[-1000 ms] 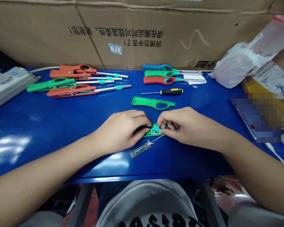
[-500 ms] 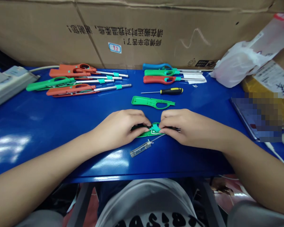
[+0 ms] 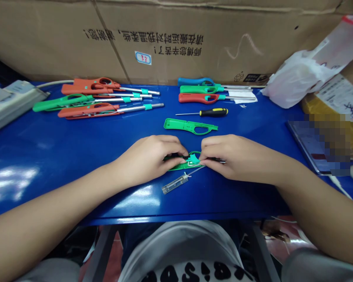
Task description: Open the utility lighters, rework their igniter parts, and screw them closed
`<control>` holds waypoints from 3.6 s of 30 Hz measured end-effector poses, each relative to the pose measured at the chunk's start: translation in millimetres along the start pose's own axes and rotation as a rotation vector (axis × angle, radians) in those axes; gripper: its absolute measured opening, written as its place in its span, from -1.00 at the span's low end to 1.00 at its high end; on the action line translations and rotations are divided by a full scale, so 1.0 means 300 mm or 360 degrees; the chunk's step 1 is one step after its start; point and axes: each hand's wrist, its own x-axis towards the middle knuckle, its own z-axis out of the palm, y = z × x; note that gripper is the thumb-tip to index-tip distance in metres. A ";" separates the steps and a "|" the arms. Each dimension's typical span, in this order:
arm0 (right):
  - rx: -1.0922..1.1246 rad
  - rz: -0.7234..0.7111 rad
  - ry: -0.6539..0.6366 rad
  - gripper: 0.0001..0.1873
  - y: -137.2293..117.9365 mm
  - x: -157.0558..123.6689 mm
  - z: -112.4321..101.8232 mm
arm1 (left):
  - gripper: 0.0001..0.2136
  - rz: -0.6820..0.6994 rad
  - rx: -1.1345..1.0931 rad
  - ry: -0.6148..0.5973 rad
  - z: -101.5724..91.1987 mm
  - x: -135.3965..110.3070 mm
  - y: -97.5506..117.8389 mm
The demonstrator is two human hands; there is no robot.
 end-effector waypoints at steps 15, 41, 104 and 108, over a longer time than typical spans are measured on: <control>0.0621 0.0551 0.0056 -0.79 0.040 0.014 -0.037 | -0.75 0.0218 0.0330 -0.0062 -0.007 -0.010 -0.001; -0.0075 0.0253 0.0017 -0.79 0.038 0.000 -0.004 | -0.81 -0.0215 -0.0201 0.0145 0.050 0.009 0.010; 0.0123 0.0103 0.0279 -0.82 0.070 -0.016 -0.069 | -0.84 0.0129 0.0032 0.0357 -0.004 0.007 0.006; 0.0004 0.0030 0.0365 -0.77 0.054 -0.008 -0.038 | -0.69 0.0235 0.0439 -0.0136 -0.073 -0.028 0.053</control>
